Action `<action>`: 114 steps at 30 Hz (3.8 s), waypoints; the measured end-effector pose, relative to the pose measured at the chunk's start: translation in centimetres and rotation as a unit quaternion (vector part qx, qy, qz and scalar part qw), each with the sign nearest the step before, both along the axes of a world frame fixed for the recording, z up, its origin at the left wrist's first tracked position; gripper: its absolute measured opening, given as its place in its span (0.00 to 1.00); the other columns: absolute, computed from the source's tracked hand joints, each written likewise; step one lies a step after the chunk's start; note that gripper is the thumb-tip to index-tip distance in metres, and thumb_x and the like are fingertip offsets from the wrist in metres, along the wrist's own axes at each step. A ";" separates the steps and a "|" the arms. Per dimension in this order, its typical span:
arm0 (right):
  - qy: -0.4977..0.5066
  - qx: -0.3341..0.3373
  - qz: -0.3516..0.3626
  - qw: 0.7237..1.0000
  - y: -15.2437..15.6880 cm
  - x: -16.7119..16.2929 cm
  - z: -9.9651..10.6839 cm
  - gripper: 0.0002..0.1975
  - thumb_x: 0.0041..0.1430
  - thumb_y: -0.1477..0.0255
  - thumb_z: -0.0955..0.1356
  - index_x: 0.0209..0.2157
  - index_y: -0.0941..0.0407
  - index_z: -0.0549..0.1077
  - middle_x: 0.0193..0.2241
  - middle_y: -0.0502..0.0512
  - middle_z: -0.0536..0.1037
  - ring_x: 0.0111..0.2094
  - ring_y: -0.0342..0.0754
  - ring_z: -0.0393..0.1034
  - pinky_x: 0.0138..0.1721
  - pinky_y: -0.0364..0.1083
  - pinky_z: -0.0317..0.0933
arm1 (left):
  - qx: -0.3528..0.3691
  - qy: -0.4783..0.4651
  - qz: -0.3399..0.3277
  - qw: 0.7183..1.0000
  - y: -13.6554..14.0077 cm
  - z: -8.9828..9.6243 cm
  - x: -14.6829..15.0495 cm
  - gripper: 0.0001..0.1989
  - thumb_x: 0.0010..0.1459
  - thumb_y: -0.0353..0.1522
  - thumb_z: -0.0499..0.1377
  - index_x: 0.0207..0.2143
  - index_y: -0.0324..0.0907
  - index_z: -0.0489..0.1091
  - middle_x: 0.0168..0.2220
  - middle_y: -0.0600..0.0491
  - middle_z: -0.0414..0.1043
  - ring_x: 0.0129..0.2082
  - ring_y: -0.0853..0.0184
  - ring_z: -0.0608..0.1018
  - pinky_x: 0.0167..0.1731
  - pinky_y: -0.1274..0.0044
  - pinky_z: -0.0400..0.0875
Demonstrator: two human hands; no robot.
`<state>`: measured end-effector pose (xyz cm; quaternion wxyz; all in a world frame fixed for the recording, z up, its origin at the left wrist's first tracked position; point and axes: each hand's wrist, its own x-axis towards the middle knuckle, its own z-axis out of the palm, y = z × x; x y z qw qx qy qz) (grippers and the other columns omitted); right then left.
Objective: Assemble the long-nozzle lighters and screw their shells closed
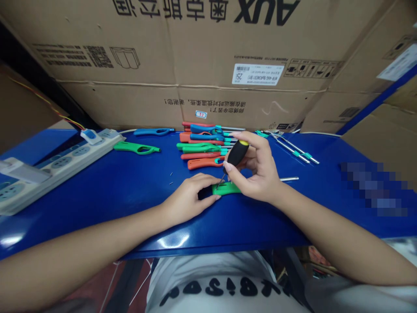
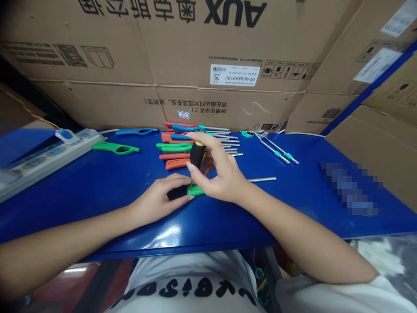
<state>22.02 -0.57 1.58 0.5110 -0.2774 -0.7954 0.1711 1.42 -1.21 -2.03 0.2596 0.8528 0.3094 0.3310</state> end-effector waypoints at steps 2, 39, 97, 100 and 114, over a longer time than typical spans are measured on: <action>-0.002 0.005 0.000 1.000 0.0 0.0 0.0 0.28 0.65 0.69 0.67 0.63 0.45 0.55 0.52 0.58 0.72 0.32 0.45 0.75 0.25 0.44 0.75 | -0.001 0.000 -0.001 1.000 0.0 0.0 0.0 0.13 0.60 0.30 0.64 0.49 0.42 0.75 0.48 0.47 0.79 0.49 0.59 0.80 0.53 0.67 0.74; -0.190 0.058 -0.006 0.980 0.5 -0.7 5.0 0.20 0.74 0.70 0.55 0.59 0.58 0.68 0.55 0.58 0.77 0.51 0.46 0.74 0.48 0.45 0.67 | -0.005 0.010 -0.010 1.000 0.5 -0.8 0.3 0.14 0.59 0.29 0.64 0.49 0.42 0.74 0.48 0.50 0.79 0.47 0.61 0.80 0.52 0.70 0.74; -0.396 -0.215 -0.497 0.741 5.6 13.4 4.7 0.18 0.66 0.59 0.61 0.42 0.55 0.77 0.40 0.65 0.81 0.44 0.62 0.76 0.33 0.49 0.60 | 0.230 0.129 0.068 0.962 12.8 4.8 -2.9 0.21 0.67 0.34 0.54 0.62 0.42 0.67 0.58 0.42 0.73 0.51 0.55 0.73 0.54 0.58 0.69; -0.472 -0.279 -0.439 0.712 5.7 13.1 4.2 0.18 0.66 0.59 0.62 0.47 0.57 0.75 0.47 0.68 0.79 0.48 0.62 0.74 0.37 0.50 0.64 | 0.207 0.141 0.100 0.963 15.4 4.7 -2.9 0.21 0.66 0.33 0.53 0.60 0.41 0.70 0.58 0.42 0.73 0.53 0.54 0.74 0.56 0.56 0.66; -0.530 -0.349 -0.346 0.691 7.2 13.0 1.4 0.22 0.66 0.60 0.64 0.52 0.63 0.72 0.49 0.75 0.77 0.49 0.63 0.75 0.42 0.53 0.66 | 0.104 0.158 0.174 0.966 20.4 4.7 -3.3 0.17 0.61 0.33 0.58 0.50 0.39 0.78 0.51 0.44 0.79 0.47 0.58 0.80 0.49 0.70 0.74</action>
